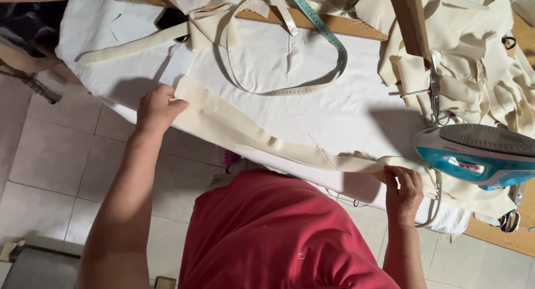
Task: The person is folding and ironing long strips of white fabric on a work table to create pressed edges.
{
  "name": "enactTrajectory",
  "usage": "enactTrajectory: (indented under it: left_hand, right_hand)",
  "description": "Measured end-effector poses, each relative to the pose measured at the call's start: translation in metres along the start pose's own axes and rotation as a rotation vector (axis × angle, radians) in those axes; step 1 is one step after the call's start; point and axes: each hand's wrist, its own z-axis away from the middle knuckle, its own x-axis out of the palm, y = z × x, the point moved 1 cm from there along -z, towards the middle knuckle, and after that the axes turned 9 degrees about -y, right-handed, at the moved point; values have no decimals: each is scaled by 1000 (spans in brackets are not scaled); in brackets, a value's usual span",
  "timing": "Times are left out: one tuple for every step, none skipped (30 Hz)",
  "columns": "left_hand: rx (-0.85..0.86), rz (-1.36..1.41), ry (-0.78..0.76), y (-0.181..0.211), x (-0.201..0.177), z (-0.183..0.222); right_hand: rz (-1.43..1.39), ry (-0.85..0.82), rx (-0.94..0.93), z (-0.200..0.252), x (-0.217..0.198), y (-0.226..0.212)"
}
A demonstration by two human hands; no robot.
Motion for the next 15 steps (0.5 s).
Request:
enactTrajectory:
  left_hand:
    - [1, 1, 0, -3, -2, 1]
    - [122, 70, 62, -3, -4, 2]
    - [248, 138, 120, -3, -5, 2]
    - [254, 138, 117, -4, -12, -1]
    - [350, 357, 128, -4, -19, -4]
    - [442, 579, 137, -3, -25, -7]
    - [449, 581, 125, 17, -46, 12]
    - [592, 603, 113, 37, -68, 33]
    - [736, 624, 104, 58, -92, 52]
    - [744, 624, 93, 57, -96, 53]
    - [821, 641, 100, 56, -101, 54]
    - [897, 659, 108, 55, -107, 56]
    - [899, 659, 100, 51, -111, 53]
    - [919, 574, 75, 47, -114, 50]
    - [935, 489, 51, 42, -118, 48]
  right_hand:
    - [1, 0, 0, -1, 0, -1]
    - [-5, -1, -13, -2, 0, -2]
    - [-8, 1, -21, -2, -2, -3]
    - [-3, 5, -16, -5, -4, -6]
    - [-35, 33, -10, -6, -7, -10]
    - [-67, 61, -5, -8, -10, -13]
    - [-57, 65, 4, -9, -12, -13]
    - [18, 104, 1, -9, -15, -14]
    - [91, 143, -3, -11, -16, -15]
    - [100, 149, 6, -13, -17, -18]
    - [124, 167, -60, -15, -17, -22]
    - [148, 185, -126, -18, -18, -26]
    - [153, 185, -119, -13, -11, -22]
    - [171, 147, -122, -9, -3, -19]
    - [186, 106, -128, -5, 5, -15]
